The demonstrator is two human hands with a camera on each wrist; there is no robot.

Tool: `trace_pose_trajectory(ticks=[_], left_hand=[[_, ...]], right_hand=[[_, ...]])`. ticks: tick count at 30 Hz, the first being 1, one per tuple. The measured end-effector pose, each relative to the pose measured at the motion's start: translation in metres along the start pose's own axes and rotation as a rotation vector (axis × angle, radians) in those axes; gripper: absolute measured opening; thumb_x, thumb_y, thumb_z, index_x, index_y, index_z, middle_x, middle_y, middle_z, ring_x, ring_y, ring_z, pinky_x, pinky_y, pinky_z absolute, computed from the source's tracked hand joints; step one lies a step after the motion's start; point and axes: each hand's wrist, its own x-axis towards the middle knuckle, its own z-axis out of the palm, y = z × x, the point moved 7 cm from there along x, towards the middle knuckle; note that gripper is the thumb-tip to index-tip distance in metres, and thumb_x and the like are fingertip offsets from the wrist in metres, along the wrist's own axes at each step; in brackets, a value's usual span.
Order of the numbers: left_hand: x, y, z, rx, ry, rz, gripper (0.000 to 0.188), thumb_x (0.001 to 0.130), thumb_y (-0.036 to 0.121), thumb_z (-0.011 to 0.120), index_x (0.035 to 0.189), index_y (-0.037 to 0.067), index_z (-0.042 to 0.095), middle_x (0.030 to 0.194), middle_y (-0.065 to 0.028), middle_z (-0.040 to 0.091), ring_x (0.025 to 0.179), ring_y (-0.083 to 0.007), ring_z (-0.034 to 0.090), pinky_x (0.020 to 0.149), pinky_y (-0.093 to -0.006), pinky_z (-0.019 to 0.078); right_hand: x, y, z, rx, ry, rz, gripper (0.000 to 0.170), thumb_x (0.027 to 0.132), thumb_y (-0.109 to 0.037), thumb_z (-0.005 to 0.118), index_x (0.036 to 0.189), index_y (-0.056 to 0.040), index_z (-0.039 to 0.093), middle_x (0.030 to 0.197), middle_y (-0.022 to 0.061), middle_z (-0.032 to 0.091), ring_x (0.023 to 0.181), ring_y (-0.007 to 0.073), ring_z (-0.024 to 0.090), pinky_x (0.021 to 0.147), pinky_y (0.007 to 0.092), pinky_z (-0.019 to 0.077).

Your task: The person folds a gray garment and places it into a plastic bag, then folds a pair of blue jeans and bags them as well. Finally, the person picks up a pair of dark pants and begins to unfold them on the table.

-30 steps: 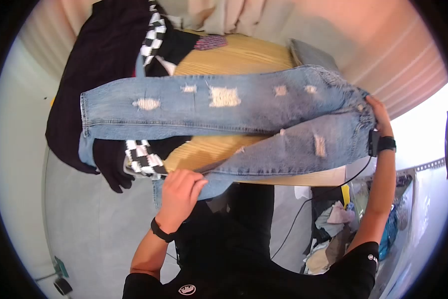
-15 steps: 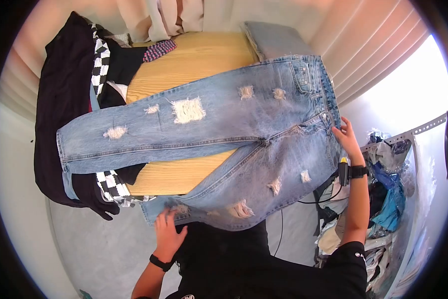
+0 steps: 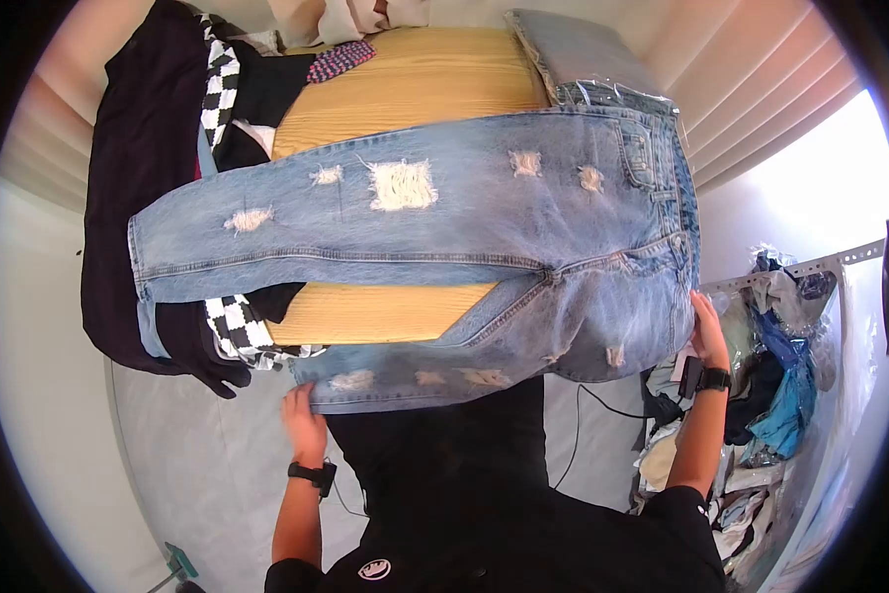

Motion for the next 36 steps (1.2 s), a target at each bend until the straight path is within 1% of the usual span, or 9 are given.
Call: trace_pose_trajectory(ticks=[2,7,10,17,20,23,27,31,36], left_hand=[[-0.006,-0.005,-0.028,0.081,0.138,-0.039,0.046,0.07,-0.01,0.05,0.112,0.002,0.059,0.101,-0.0157,0.06,0.099,-0.0355,0.054,0.087,-0.0436,0.0416],[-0.029,-0.019,-0.13,0.203,0.574,-0.032,0.039,0.07,-0.006,0.06,0.108,0.002,0.06,0.097,-0.0131,0.062,0.092,-0.0319,0.057,0.084,-0.0413,0.0429],[-0.027,0.005,-0.194,0.276,0.693,0.041,0.028,0.075,0.002,0.062,0.103,0.003,0.061,0.095,-0.0123,0.062,0.091,-0.0308,0.057,0.085,-0.0415,0.0426],[0.001,0.053,-0.312,0.702,0.986,0.4,0.029,0.08,0.032,0.057,0.074,0.004,0.057,0.067,-0.0086,0.056,0.069,-0.0274,0.057,0.088,-0.0463,0.0431],[0.084,0.06,-0.344,0.57,0.728,0.424,0.027,0.082,0.028,0.053,0.072,0.003,0.055,0.065,-0.0113,0.052,0.063,-0.0289,0.053,0.084,-0.0437,0.0436],[0.203,0.049,-0.344,0.439,0.491,0.379,0.021,0.079,0.02,0.054,0.083,-0.001,0.058,0.081,-0.0151,0.057,0.081,-0.0322,0.054,0.073,-0.0401,0.0429],[0.313,0.038,-0.275,0.325,0.163,0.252,0.033,0.08,0.007,0.058,0.112,0.004,0.058,0.106,-0.0164,0.061,0.107,-0.0354,0.056,0.092,-0.0421,0.0448],[0.347,-0.062,-0.217,0.165,0.109,-0.061,0.047,0.081,0.024,0.068,0.119,0.001,0.054,0.11,-0.0236,0.062,0.105,-0.0358,0.06,0.092,-0.0408,0.0463],[0.315,-0.038,-0.224,0.047,0.282,-0.108,0.044,0.083,0.03,0.069,0.113,0.0,0.059,0.1,-0.0182,0.067,0.096,-0.0324,0.065,0.085,-0.0369,0.0494]], right_hand=[[-0.009,-0.005,-0.006,-0.004,-0.071,0.198,0.017,0.095,-0.022,0.058,0.104,-0.0076,0.059,0.093,0.0001,0.064,0.073,0.0094,0.061,0.06,0.0217,0.0476],[-0.034,-0.047,-0.012,0.134,-0.015,0.074,0.027,0.095,-0.02,0.058,0.116,-0.0032,0.054,0.109,0.0036,0.064,0.092,0.0141,0.064,0.079,0.0267,0.0525],[-0.032,-0.061,-0.056,0.167,0.225,-0.054,0.053,0.092,-0.016,0.06,0.14,-0.0027,0.041,0.139,0.0078,0.047,0.123,0.0166,0.049,0.103,0.0317,0.0385],[-0.025,-0.145,-0.033,0.019,-0.025,-0.194,0.044,0.099,-0.023,0.048,0.139,-0.005,0.044,0.128,0.0079,0.056,0.11,0.0185,0.058,0.097,0.0326,0.0449],[0.015,-0.174,-0.028,0.248,-0.137,-0.106,0.029,0.097,-0.013,0.05,0.122,0.0008,0.055,0.113,0.01,0.063,0.1,0.0197,0.062,0.091,0.032,0.0503],[0.059,-0.194,0.014,0.362,-0.187,-0.02,0.019,0.092,-0.007,0.056,0.11,-0.0012,0.06,0.1,0.0064,0.065,0.095,0.0168,0.062,0.088,0.0292,0.0513],[0.119,-0.164,0.032,-0.086,-0.147,0.066,0.016,0.086,-0.016,0.066,0.101,-0.0112,0.065,0.096,-0.0011,0.062,0.078,0.0098,0.052,0.07,0.0219,0.0437],[0.116,-0.139,0.07,-0.409,0.045,-0.009,0.024,0.084,-0.036,0.071,0.09,-0.0138,0.066,0.082,-0.0078,0.055,0.063,0.0068,0.039,0.063,0.019,0.0328],[0.133,-0.107,0.068,-0.374,-0.054,-0.215,0.015,0.089,-0.023,0.067,0.086,-0.0085,0.063,0.076,-0.0064,0.054,0.066,0.0042,0.041,0.062,0.0191,0.0331]])
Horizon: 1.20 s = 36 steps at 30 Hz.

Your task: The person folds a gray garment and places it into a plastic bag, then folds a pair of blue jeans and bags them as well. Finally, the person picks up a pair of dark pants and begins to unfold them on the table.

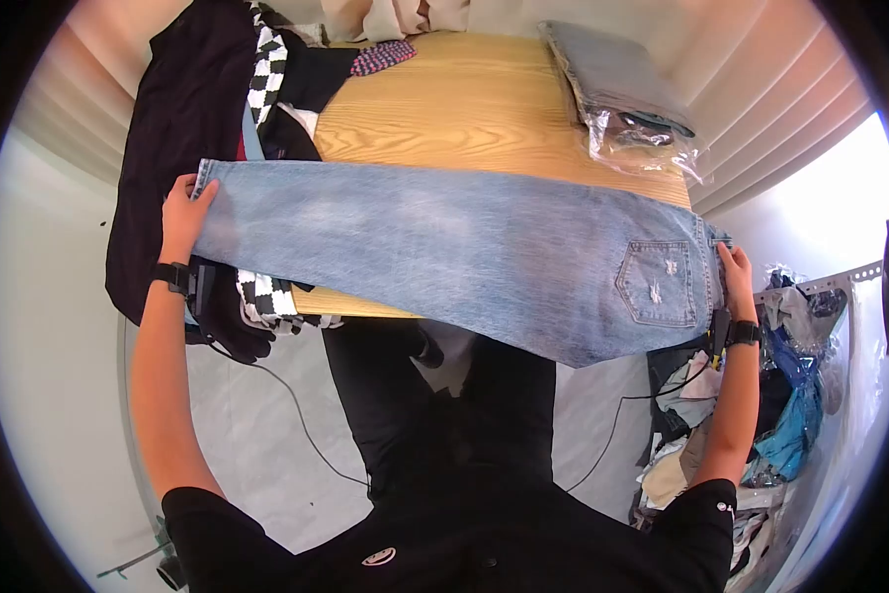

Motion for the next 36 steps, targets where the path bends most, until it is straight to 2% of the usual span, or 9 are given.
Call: trace_pose_trajectory(ticks=[6,11,14,19,24,29,31,34,36], left_hand=[[-0.012,0.011,-0.016,0.091,0.154,0.081,0.033,0.088,0.028,0.066,0.106,0.002,0.059,0.094,-0.0146,0.067,0.088,-0.03,0.066,0.077,-0.0366,0.0501],[0.005,-0.01,-0.006,0.033,0.107,0.068,0.03,0.09,0.027,0.064,0.103,0.001,0.058,0.095,-0.0159,0.066,0.088,-0.0296,0.065,0.076,-0.0372,0.0495],[0.012,-0.033,0.005,0.083,0.029,-0.01,0.045,0.088,0.041,0.064,0.105,0.0,0.058,0.094,-0.0178,0.066,0.089,-0.0293,0.065,0.079,-0.0363,0.049],[-0.002,-0.073,0.009,0.001,-0.332,-0.341,0.072,0.082,0.059,0.063,0.11,-0.006,0.058,0.104,-0.0172,0.066,0.098,-0.0243,0.062,0.085,-0.0355,0.0473],[-0.046,-0.026,0.004,-0.662,-0.607,-0.449,0.054,0.089,0.035,0.066,0.12,-0.007,0.056,0.114,-0.011,0.064,0.101,-0.0172,0.061,0.091,-0.0289,0.0444],[-0.04,-0.007,-0.019,0.071,-0.288,-0.123,0.04,0.088,0.034,0.064,0.104,-0.003,0.065,0.089,-0.0154,0.069,0.084,-0.0256,0.067,0.078,-0.0333,0.0493],[-0.051,0.004,-0.033,0.033,0.046,0.075,0.043,0.086,0.037,0.066,0.103,-0.003,0.062,0.086,-0.015,0.067,0.075,-0.0249,0.065,0.072,-0.0348,0.0511],[-0.068,0.001,-0.051,-0.084,0.14,-0.035,0.048,0.086,0.041,0.066,0.107,-0.002,0.058,0.083,-0.011,0.066,0.072,-0.0186,0.064,0.068,-0.0312,0.0522],[-0.094,-0.019,-0.032,-0.321,-0.232,-0.547,0.055,0.087,0.049,0.063,0.111,0.0,0.054,0.085,-0.0087,0.065,0.074,-0.0146,0.063,0.066,-0.0283,0.0531]], right_hand=[[0.001,-0.026,-0.021,0.05,0.163,-0.298,0.013,0.092,-0.019,0.065,0.086,-0.0074,0.061,0.071,-0.0086,0.048,0.065,0.0015,0.041,0.058,0.0183,0.0324],[0.009,-0.038,-0.027,-0.11,0.202,-0.156,0.01,0.09,-0.017,0.067,0.086,-0.0096,0.061,0.077,-0.0086,0.053,0.07,0.0027,0.046,0.063,0.0193,0.0363],[0.026,0.002,-0.028,-0.361,0.043,-0.129,0.035,0.086,-0.029,0.071,0.107,-0.0016,0.062,0.088,-0.0006,0.061,0.079,0.0094,0.053,0.069,0.0227,0.0417],[-0.054,0.031,-0.023,0.104,-0.038,0.365,0.077,0.08,-0.047,0.072,0.135,-0.0013,0.043,0.119,0.0096,0.058,0.103,0.0233,0.054,0.085,0.0313,0.0445],[-0.128,0.078,-0.008,0.868,-0.184,0.467,0.03,0.089,-0.038,0.064,0.101,-0.0107,0.061,0.095,0.0025,0.064,0.082,0.0166,0.056,0.072,0.0308,0.045],[-0.155,0.022,0.016,0.879,0.013,0.242,0.012,0.094,-0.021,0.059,0.099,-0.0103,0.062,0.087,0.0003,0.064,0.073,0.0104,0.057,0.07,0.029,0.0471],[-0.161,-0.014,0.038,0.941,-0.067,0.129,0.021,0.095,-0.02,0.056,0.111,-0.0066,0.06,0.111,0.0056,0.065,0.1,0.0157,0.059,0.089,0.0328,0.0454],[-0.162,-0.026,0.06,0.966,-0.047,0.098,0.027,0.094,-0.019,0.056,0.117,-0.0054,0.057,0.123,0.0084,0.06,0.113,0.0194,0.054,0.098,0.0367,0.0405],[-0.16,-0.01,0.056,0.992,-0.056,0.071,0.031,0.093,-0.017,0.056,0.122,-0.0055,0.054,0.126,0.0089,0.057,0.116,0.0217,0.052,0.102,0.0393,0.038]])
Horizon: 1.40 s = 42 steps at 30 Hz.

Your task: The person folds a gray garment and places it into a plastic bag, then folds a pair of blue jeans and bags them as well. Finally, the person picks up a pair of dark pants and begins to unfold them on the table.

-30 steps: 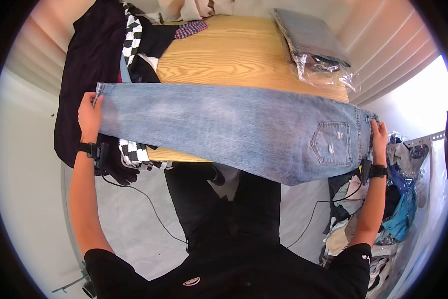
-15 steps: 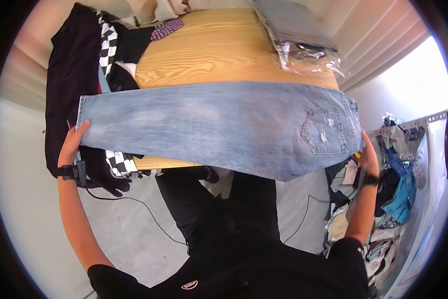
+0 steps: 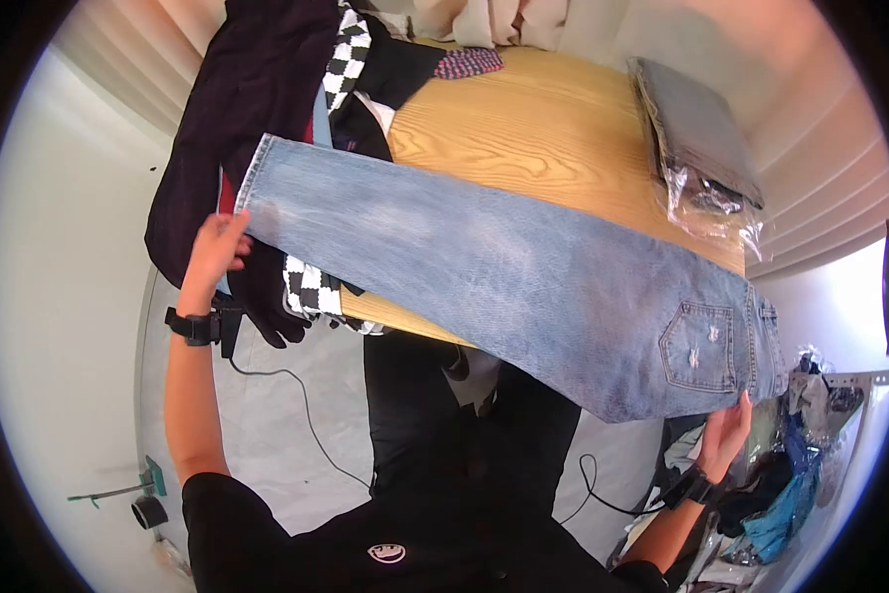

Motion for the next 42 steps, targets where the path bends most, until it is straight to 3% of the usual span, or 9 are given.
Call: trace_pose_trajectory(ticks=[5,11,15,18,22,26,30,37,42], left_hand=[[-0.032,-0.012,0.03,-0.284,-0.342,-0.168,0.068,0.088,0.058,0.056,0.115,-0.004,0.052,0.102,-0.0166,0.065,0.091,-0.0225,0.064,0.076,-0.0345,0.054],[-0.02,-0.014,0.071,-0.685,-0.444,-0.025,0.052,0.091,0.035,0.062,0.122,-0.005,0.05,0.121,-0.0169,0.058,0.111,-0.0264,0.056,0.099,-0.0375,0.0425],[-0.018,-0.007,0.09,-1.111,-0.196,0.054,0.037,0.094,0.023,0.06,0.119,-0.004,0.054,0.118,-0.0089,0.06,0.108,-0.0192,0.057,0.098,-0.0317,0.0407],[-0.03,0.009,0.072,-0.663,0.233,0.399,0.035,0.098,0.023,0.055,0.117,-0.006,0.059,0.114,-0.0069,0.063,0.1,-0.0106,0.053,0.092,-0.0258,0.0393],[-0.041,0.02,0.06,-0.62,0.392,0.438,0.036,0.099,0.026,0.053,0.118,-0.005,0.058,0.111,-0.0045,0.063,0.098,-0.0094,0.052,0.089,-0.0256,0.0401],[-0.04,0.02,0.039,-0.939,0.404,0.491,0.033,0.099,0.025,0.053,0.12,0.0,0.057,0.114,-0.0041,0.062,0.101,-0.0114,0.055,0.091,-0.0271,0.0414],[-0.028,-0.016,0.052,-1.409,0.276,-0.005,0.041,0.097,0.033,0.052,0.123,0.002,0.055,0.122,-0.0104,0.06,0.112,-0.0251,0.055,0.099,-0.04,0.04],[-0.03,0.005,0.057,-1.585,-0.061,0.113,0.041,0.095,0.03,0.052,0.125,0.002,0.054,0.127,-0.0105,0.057,0.117,-0.0284,0.052,0.103,-0.0435,0.0376],[-0.092,0.086,0.042,-1.331,0.238,0.45,0.041,0.099,0.03,0.048,0.125,0.0,0.052,0.126,-0.0132,0.056,0.118,-0.0285,0.051,0.101,-0.0427,0.0399]], right_hand=[[0.001,0.007,0.032,0.001,-0.047,-0.026,0.034,0.092,-0.015,0.056,0.124,-0.0053,0.053,0.127,0.0092,0.057,0.117,0.0216,0.052,0.103,0.0388,0.0369],[0.013,0.013,0.034,0.08,-0.021,-0.021,0.03,0.091,-0.016,0.058,0.118,-0.0007,0.057,0.12,0.0096,0.061,0.111,0.0203,0.057,0.099,0.0349,0.0416],[0.019,0.022,0.041,0.181,0.182,-0.004,0.03,0.088,-0.015,0.061,0.114,0.0003,0.059,0.114,0.0102,0.065,0.103,0.0231,0.061,0.091,0.0366,0.0484],[0.018,0.028,0.034,0.274,0.118,0.01,0.031,0.086,-0.012,0.061,0.114,0.0012,0.058,0.116,0.0114,0.063,0.106,0.0244,0.06,0.095,0.0378,0.0463],[0.01,0.037,0.03,0.193,0.143,-0.025,0.033,0.085,-0.011,0.061,0.115,0.0017,0.056,0.118,0.0119,0.062,0.108,0.0248,0.058,0.098,0.0384,0.0443],[0.013,0.044,0.048,0.188,0.147,0.094,0.038,0.085,-0.01,0.06,0.12,0.0025,0.054,0.121,0.0121,0.06,0.111,0.0256,0.057,0.1,0.04,0.0424],[0.023,0.055,0.06,0.296,0.113,0.132,0.042,0.085,-0.009,0.059,0.125,0.0028,0.051,0.124,0.0125,0.06,0.114,0.0276,0.056,0.102,0.0428,0.0399],[0.027,0.062,0.063,0.331,0.041,0.049,0.045,0.085,-0.007,0.058,0.129,-0.0006,0.049,0.127,0.0131,0.058,0.116,0.0284,0.054,0.104,0.0433,0.0388],[0.025,0.064,0.069,0.333,0.038,0.06,0.044,0.086,-0.007,0.058,0.129,-0.0006,0.049,0.126,0.0127,0.058,0.116,0.0291,0.055,0.103,0.0438,0.0392]])
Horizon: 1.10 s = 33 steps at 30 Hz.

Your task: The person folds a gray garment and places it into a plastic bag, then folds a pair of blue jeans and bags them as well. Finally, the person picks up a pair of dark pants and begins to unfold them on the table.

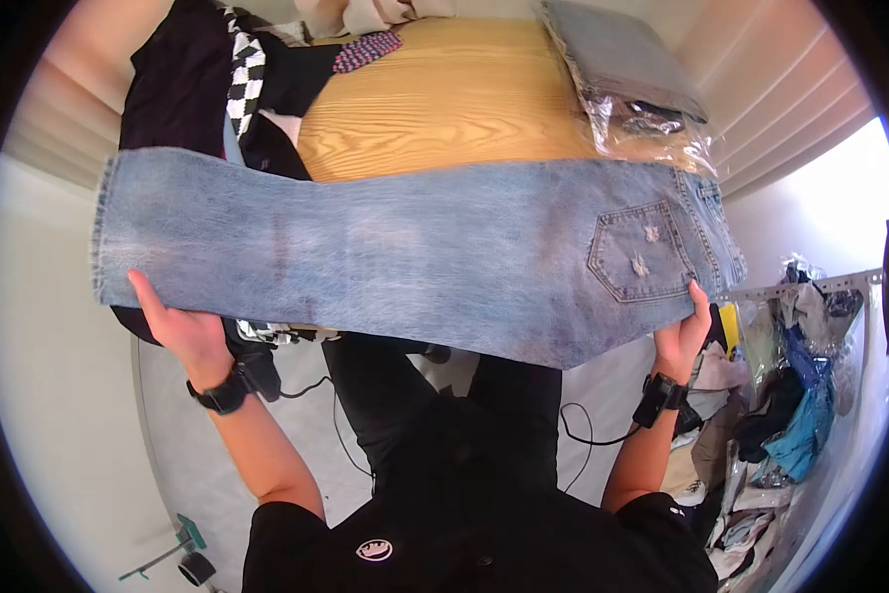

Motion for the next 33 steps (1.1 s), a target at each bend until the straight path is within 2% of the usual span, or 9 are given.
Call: trace_pose_trajectory(ticks=[3,6,8,19,22,25,27,28,33], left_hand=[[-0.055,-0.033,0.042,0.522,-0.337,-0.048,0.042,0.098,0.025,0.051,0.13,-0.002,0.048,0.128,-0.0168,0.053,0.118,-0.0298,0.052,0.1,-0.0435,0.0408],[-0.147,-0.063,0.155,1.106,-0.923,0.488,0.073,0.072,0.009,0.073,0.139,0.006,0.043,0.145,-0.0231,0.035,0.136,-0.0376,0.032,0.112,-0.0529,0.0234],[-0.189,-0.115,0.165,1.263,-1.231,0.382,0.075,0.073,0.013,0.073,0.141,0.01,0.041,0.149,-0.0207,0.029,0.139,-0.0393,0.024,0.113,-0.0556,0.0179],[-0.203,-0.154,0.15,1.143,-1.336,0.265,0.059,0.077,0.001,0.064,0.132,0.008,0.046,0.146,-0.0171,0.037,0.139,-0.0351,0.029,0.114,-0.0525,0.0164],[-0.191,-0.164,0.141,0.934,-1.194,0.067,0.048,0.078,-0.004,0.06,0.124,0.006,0.049,0.142,-0.016,0.042,0.137,-0.0356,0.032,0.113,-0.0547,0.0174],[-0.175,-0.149,0.131,0.478,-0.632,-0.22,0.047,0.078,-0.005,0.058,0.122,0.007,0.049,0.141,-0.0154,0.044,0.136,-0.0364,0.033,0.113,-0.0564,0.0162],[-0.193,-0.132,0.163,1.04,-1.032,0.268,0.047,0.078,-0.004,0.059,0.122,0.008,0.049,0.143,-0.0178,0.041,0.137,-0.0374,0.031,0.112,-0.0584,0.0154],[-0.205,-0.141,0.164,1.153,-1.156,0.299,0.048,0.08,0.005,0.061,0.126,0.009,0.05,0.145,-0.0191,0.036,0.138,-0.0377,0.028,0.111,-0.0599,0.0144],[-0.214,-0.147,0.154,1.191,-1.232,0.363,0.053,0.087,0.025,0.059,0.136,0.011,0.047,0.147,-0.0185,0.034,0.138,-0.037,0.027,0.111,-0.0607,0.0137]], right_hand=[[0.0,-0.002,-0.001,-0.023,-0.013,-0.047,0.039,0.088,-0.009,0.056,0.125,0.0014,0.052,0.127,0.0136,0.058,0.116,0.0286,0.055,0.103,0.0437,0.0394],[-0.004,0.0,0.009,-0.012,-0.02,-0.057,0.038,0.088,-0.008,0.056,0.124,0.0005,0.052,0.125,0.0132,0.059,0.115,0.0283,0.055,0.102,0.0439,0.0398],[-0.005,0.001,0.01,0.026,-0.027,-0.032,0.037,0.087,-0.007,0.057,0.124,-0.0001,0.052,0.124,0.0129,0.059,0.114,0.0279,0.056,0.102,0.0435,0.0403],[-0.008,0.002,0.015,0.016,-0.004,-0.091,0.043,0.087,-0.006,0.056,0.128,-0.0001,0.048,0.128,0.0141,0.056,0.116,0.0297,0.055,0.102,0.045,0.0411],[-0.007,0.001,0.016,0.004,-0.027,-0.111,0.044,0.087,-0.006,0.055,0.129,0.0008,0.047,0.128,0.0148,0.056,0.117,0.0304,0.054,0.102,0.045,0.0413],[-0.007,0.002,0.009,0.008,-0.009,-0.089,0.045,0.086,-0.006,0.055,0.13,0.0011,0.046,0.128,0.0152,0.056,0.118,0.0305,0.053,0.102,0.0451,0.0406],[-0.005,0.003,0.011,0.031,-0.016,-0.09,0.045,0.086,-0.006,0.055,0.129,0.0014,0.046,0.129,0.0154,0.055,0.118,0.0306,0.053,0.103,0.0453,0.0396],[-0.005,0.004,0.013,0.029,-0.022,-0.084,0.045,0.086,-0.006,0.055,0.129,0.0014,0.046,0.129,0.0154,0.055,0.118,0.0306,0.053,0.103,0.0453,0.0396],[-0.004,0.006,-0.002,0.015,0.037,-0.054,0.047,0.085,-0.011,0.053,0.129,0.0029,0.046,0.13,0.0166,0.055,0.119,0.0322,0.053,0.104,0.0464,0.0383]])
